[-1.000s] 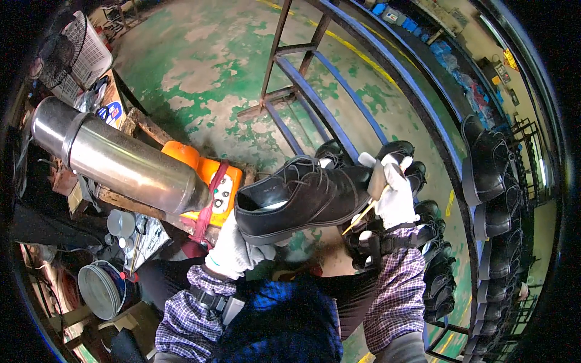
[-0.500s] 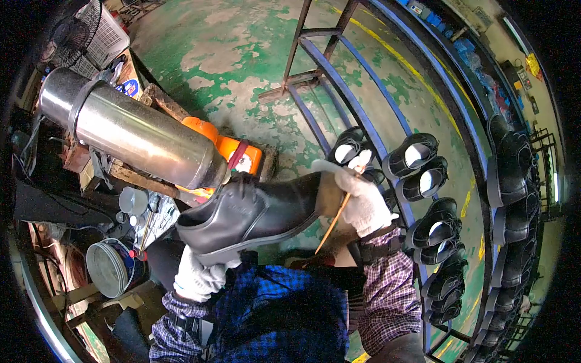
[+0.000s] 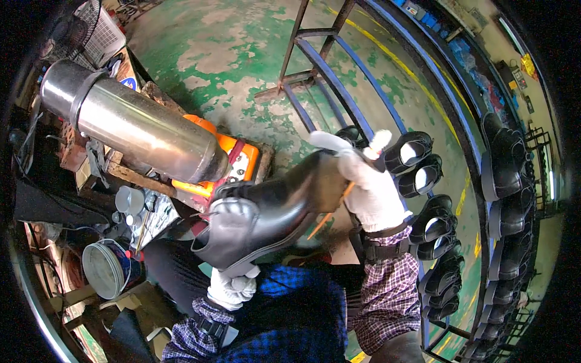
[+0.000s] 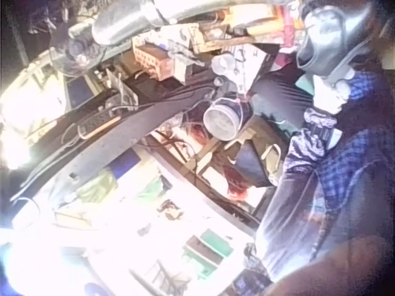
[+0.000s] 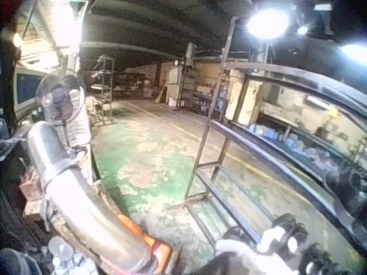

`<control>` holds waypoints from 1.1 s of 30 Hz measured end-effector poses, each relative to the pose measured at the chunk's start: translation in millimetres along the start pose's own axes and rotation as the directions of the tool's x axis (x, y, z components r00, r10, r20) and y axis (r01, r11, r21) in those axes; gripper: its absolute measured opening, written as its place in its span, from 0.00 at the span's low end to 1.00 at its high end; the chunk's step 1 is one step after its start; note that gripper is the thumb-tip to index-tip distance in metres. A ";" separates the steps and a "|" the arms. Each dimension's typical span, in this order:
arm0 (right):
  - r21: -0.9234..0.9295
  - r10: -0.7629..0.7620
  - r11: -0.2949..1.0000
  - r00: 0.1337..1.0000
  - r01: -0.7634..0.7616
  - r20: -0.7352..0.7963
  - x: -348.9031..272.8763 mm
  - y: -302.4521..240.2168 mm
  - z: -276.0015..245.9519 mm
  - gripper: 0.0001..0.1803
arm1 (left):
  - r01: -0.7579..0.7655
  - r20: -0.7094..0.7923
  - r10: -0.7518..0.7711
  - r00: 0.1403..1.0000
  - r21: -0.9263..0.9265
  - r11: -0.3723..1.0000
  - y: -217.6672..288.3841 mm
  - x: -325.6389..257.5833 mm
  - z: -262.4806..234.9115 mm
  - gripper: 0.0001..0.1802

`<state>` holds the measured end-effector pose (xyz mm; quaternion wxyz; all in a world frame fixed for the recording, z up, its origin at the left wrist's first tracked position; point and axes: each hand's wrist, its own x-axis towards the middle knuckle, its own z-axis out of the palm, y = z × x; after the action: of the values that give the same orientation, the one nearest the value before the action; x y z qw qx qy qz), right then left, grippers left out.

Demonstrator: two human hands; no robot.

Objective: Cleaning or polishing black leather shoes and placing them on a storage rack.

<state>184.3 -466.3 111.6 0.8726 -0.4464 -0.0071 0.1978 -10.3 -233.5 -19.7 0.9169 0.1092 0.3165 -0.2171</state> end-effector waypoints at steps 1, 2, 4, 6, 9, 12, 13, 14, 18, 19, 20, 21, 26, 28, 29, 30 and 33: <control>-0.195 -0.072 0.978 0.997 0.068 -0.016 5.3 1.6 11.0 0.23 | 0.097 -0.071 -0.096 0.993 0.019 0.995 2.5 -1.9 4.4 0.23; -0.365 0.005 0.931 1.000 -0.015 -0.028 4.1 -8.7 27.8 0.20 | 0.101 -0.070 -0.100 0.993 0.016 0.995 1.1 -2.4 -1.4 0.23; -0.721 -0.059 0.687 0.996 0.090 0.068 6.1 -12.5 58.3 0.17 | 0.206 0.086 -0.189 0.978 -0.271 0.940 -2.8 -7.8 -14.2 0.24; -0.324 0.055 0.946 0.996 -0.031 0.068 28.9 1.3 40.9 0.16 | 0.215 -0.003 -0.232 0.973 -0.361 0.907 -3.8 -1.6 -10.8 0.23; -0.390 0.035 0.921 0.999 -0.030 0.005 60.8 -1.8 37.3 0.19 | -0.031 0.062 0.038 0.997 -0.121 0.992 -9.5 14.2 5.1 0.18; -0.407 0.058 0.904 0.982 -0.127 -0.178 85.4 -13.3 22.7 0.21 | 0.061 0.085 -0.034 0.996 -0.344 0.937 3.5 32.7 36.2 0.17; -0.374 0.041 0.921 0.981 -0.111 -0.189 90.2 -13.2 18.3 0.21 | 0.145 0.228 -0.040 0.973 -0.462 0.875 1.4 36.4 26.8 0.24; -0.379 0.039 0.919 0.982 -0.109 -0.187 88.4 -11.2 15.4 0.21 | 0.147 0.233 -0.040 0.972 -0.463 0.874 -2.0 38.3 11.9 0.24; -0.055 0.153 0.987 0.984 -0.148 0.091 56.7 12.8 4.7 0.24 | 0.023 0.242 0.057 0.969 -0.314 0.949 -2.0 3.6 1.4 0.33; 0.023 0.181 0.983 0.981 -0.183 0.067 41.8 15.2 3.1 0.22 | -0.073 0.274 0.065 0.960 0.020 0.997 -0.5 -7.2 -0.4 0.37; 0.102 0.210 0.972 0.977 -0.213 0.044 27.5 17.5 1.4 0.19 | -0.173 0.309 0.061 0.949 0.348 0.922 3.8 -15.9 -9.3 0.42; 0.149 0.072 0.986 0.997 -0.076 0.035 12.9 32.2 -20.1 0.16 | 0.145 0.495 -0.060 0.867 -0.135 0.980 7.1 -17.9 -21.9 0.48; 0.165 -0.037 0.982 0.946 0.095 -0.321 -6.9 54.8 -61.2 0.15 | 0.144 0.273 -0.102 0.957 -0.137 0.980 13.8 -17.5 8.4 0.44; 0.116 -0.113 0.986 0.990 0.123 -0.086 0.3 39.4 -47.4 0.22 | 0.044 0.232 -0.035 0.972 -0.036 0.998 10.3 -4.9 26.2 0.44; 0.170 -0.110 0.973 0.965 0.153 -0.240 -0.7 32.6 -35.9 0.13 | 0.051 0.222 -0.048 0.974 -0.006 0.999 12.7 2.1 32.5 0.44; 0.224 -0.084 0.958 0.921 0.180 -0.381 2.7 28.0 -13.7 0.04 | 0.073 0.225 -0.050 0.973 -0.097 0.993 15.8 9.1 35.4 0.41; 0.147 -0.105 0.980 0.978 0.132 -0.180 17.9 17.6 -15.9 0.15 | -0.432 0.484 0.153 0.862 0.542 0.720 23.6 32.2 17.4 0.32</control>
<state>197.9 -463.1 85.3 0.9129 -0.3901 0.0572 0.1061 32.8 -229.2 -25.0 0.8928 0.4141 0.0053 -0.1772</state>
